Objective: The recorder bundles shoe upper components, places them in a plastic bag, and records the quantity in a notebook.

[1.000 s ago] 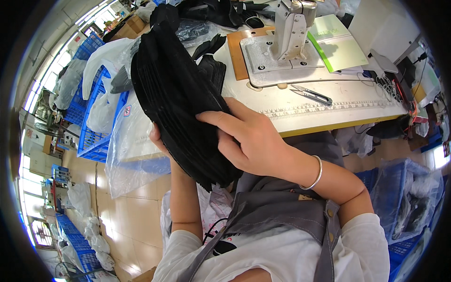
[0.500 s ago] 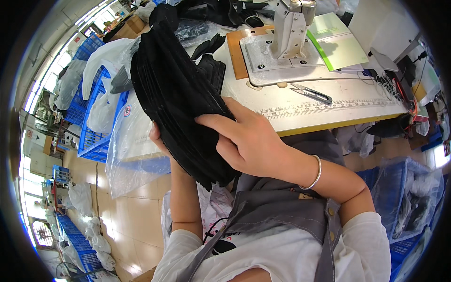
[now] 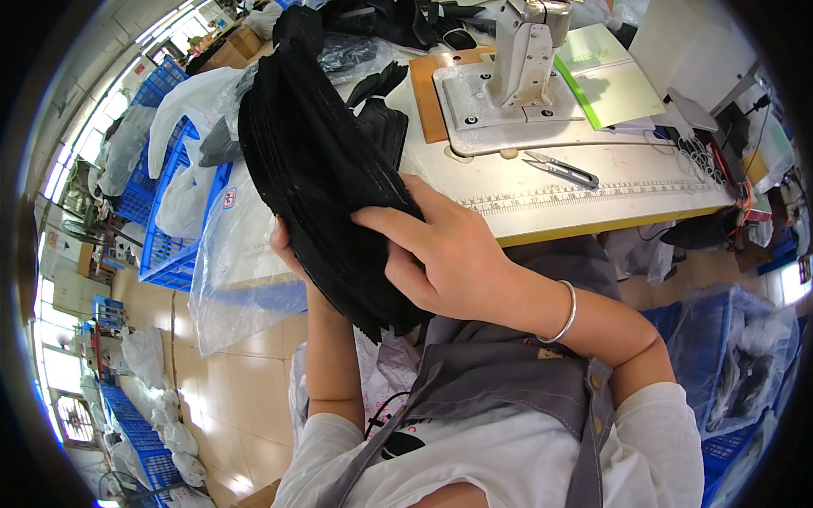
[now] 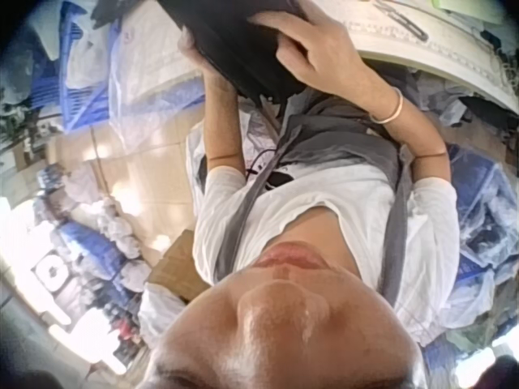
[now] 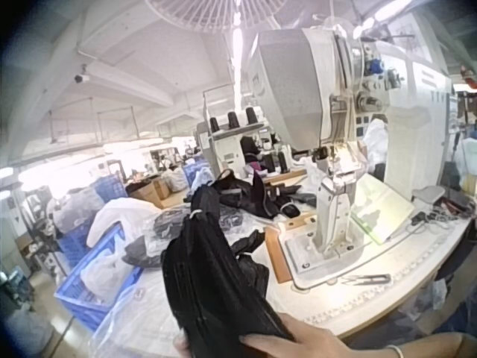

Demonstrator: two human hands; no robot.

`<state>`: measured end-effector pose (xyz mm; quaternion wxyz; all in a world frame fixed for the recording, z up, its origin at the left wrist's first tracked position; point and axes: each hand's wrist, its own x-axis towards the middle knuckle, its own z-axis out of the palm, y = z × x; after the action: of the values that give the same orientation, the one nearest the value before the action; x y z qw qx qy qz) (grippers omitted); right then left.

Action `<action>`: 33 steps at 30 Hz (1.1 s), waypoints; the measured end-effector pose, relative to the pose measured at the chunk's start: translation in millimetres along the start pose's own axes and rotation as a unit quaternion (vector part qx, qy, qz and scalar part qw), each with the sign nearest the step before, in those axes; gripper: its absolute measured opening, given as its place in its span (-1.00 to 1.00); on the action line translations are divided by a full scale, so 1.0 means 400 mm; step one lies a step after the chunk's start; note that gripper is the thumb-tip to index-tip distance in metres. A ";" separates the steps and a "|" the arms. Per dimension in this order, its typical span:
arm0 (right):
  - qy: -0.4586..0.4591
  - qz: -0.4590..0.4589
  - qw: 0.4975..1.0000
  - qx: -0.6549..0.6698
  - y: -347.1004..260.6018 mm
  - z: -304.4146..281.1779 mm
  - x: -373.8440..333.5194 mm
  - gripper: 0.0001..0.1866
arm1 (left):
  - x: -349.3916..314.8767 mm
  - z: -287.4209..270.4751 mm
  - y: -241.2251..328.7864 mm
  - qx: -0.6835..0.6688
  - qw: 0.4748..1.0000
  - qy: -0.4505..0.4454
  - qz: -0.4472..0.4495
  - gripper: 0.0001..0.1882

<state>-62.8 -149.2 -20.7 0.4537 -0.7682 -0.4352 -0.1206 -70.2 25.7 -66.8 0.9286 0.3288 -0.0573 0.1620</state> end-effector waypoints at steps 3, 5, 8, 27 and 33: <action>0.009 -0.002 0.999 -0.033 -0.016 0.001 0.003 -0.60 | -0.002 0.013 0.002 0.021 1.000 0.013 0.005 -0.27; 0.006 -0.010 0.999 -0.032 -0.009 -0.001 0.002 -0.60 | -0.001 0.006 0.002 0.020 1.000 0.010 0.004 -0.27; 0.049 -0.046 0.998 -0.017 0.008 0.007 0.007 -0.59 | -0.002 0.010 0.000 0.008 1.000 0.012 0.002 -0.27; 0.132 -0.003 0.990 -0.051 -0.010 0.000 0.002 -0.59 | -0.006 0.024 -0.004 0.023 0.999 -0.002 -0.021 -0.29; 0.169 -0.165 0.911 -0.338 0.030 0.011 -0.024 -0.55 | 0.010 0.020 -0.004 0.075 0.995 -0.050 -0.044 -0.36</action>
<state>-59.9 -153.6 -35.7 0.2077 -0.7613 -0.4058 -0.4611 -65.7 20.5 -60.9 0.9037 0.4070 -0.0770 0.1083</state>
